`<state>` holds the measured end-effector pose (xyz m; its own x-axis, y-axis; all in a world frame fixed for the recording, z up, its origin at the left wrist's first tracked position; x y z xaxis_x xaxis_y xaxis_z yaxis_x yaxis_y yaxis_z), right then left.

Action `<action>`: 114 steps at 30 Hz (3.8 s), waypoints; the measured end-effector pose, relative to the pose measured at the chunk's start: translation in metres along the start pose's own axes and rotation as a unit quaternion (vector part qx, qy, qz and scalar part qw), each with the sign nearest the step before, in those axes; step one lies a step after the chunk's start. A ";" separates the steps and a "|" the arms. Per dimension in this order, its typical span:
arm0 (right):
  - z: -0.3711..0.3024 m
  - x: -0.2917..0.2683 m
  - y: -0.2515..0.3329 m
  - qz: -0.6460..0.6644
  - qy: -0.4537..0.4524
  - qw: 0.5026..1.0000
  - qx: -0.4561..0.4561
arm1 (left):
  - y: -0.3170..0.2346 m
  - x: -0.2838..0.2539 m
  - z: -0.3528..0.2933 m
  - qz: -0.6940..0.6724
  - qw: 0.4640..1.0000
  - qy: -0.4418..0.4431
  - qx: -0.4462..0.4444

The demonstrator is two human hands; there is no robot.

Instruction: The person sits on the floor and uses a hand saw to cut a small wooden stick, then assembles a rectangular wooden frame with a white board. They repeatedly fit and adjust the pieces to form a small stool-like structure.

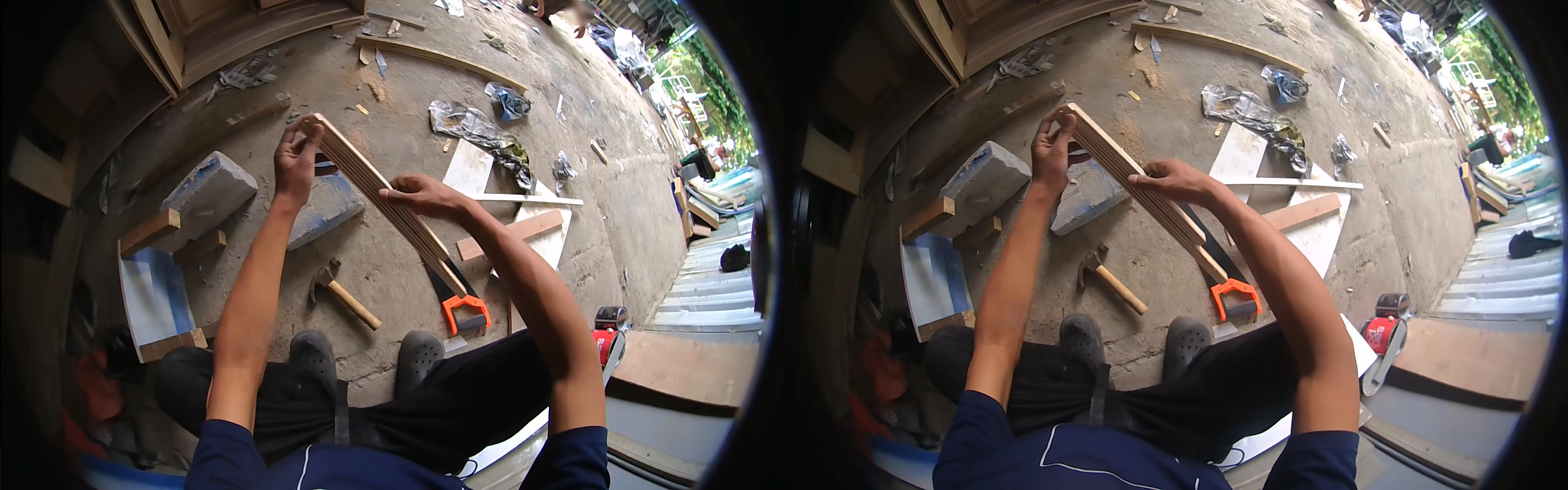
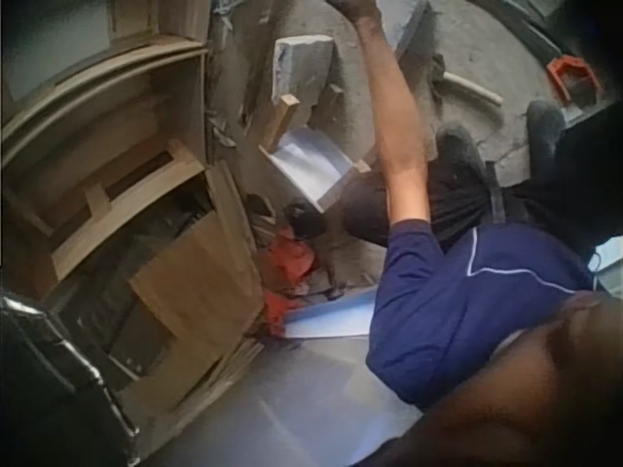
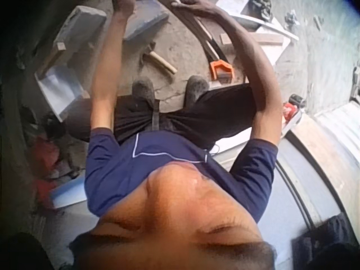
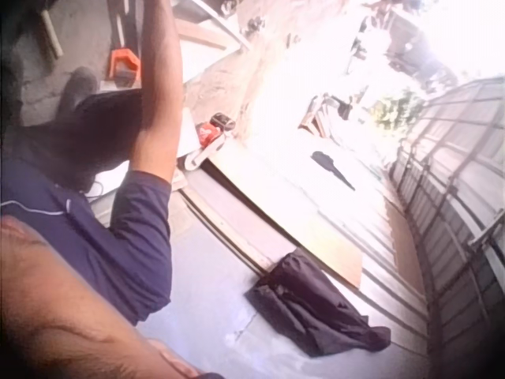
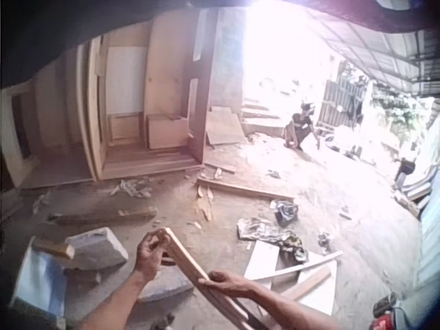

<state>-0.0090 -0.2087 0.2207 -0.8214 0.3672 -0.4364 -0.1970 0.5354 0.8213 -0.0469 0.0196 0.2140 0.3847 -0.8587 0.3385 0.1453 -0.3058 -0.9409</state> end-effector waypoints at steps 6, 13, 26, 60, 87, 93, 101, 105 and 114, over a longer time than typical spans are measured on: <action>-0.004 -0.013 -0.016 -0.010 0.065 0.997 0.038 | 0.010 -0.040 0.010 -0.061 0.994 -0.078 -0.036; -0.015 -0.022 -0.027 0.007 0.054 0.997 0.061 | 0.006 -0.058 0.012 -0.069 0.989 -0.134 -0.002; -0.020 -0.026 -0.026 0.010 -0.001 1.000 -0.021 | 0.017 -0.066 0.002 -0.089 0.981 -0.172 -0.015; 0.049 0.012 -0.089 -0.183 -0.113 0.974 -0.073 | 0.090 -0.148 -0.018 0.100 0.938 -0.293 -0.154; 0.133 0.017 -0.155 -0.373 -0.155 0.897 -0.180 | 0.137 -0.205 -0.028 0.263 0.839 -0.344 -0.329; 0.138 0.016 -0.152 -0.374 -0.140 0.900 -0.175 | 0.126 -0.198 -0.032 0.220 0.842 -0.353 -0.344; 0.141 0.013 -0.156 -0.336 -0.118 0.916 -0.187 | 0.133 -0.220 -0.030 0.079 0.868 -0.336 -0.357; 0.145 0.011 -0.161 -0.328 -0.116 0.917 -0.193 | 0.141 -0.225 -0.029 0.027 0.878 -0.369 -0.304; 0.143 0.011 -0.161 -0.314 -0.120 0.920 -0.203 | 0.140 -0.214 -0.032 0.004 0.880 -0.407 -0.246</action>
<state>0.0900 -0.1821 0.0310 -0.3451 0.2662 -0.9000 -0.8161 0.3886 0.4278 -0.1383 0.1473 0.0097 0.9383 -0.3441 0.0362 -0.1958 -0.6143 -0.7644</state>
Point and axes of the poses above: each hand's wrist, its own z-axis towards the middle knuckle, its own x-axis out of the palm, y = z × x, the point moved 4 cm from there along z, towards the middle knuckle, and after that the axes turned 4 degrees about -x, right-handed, at the moved point
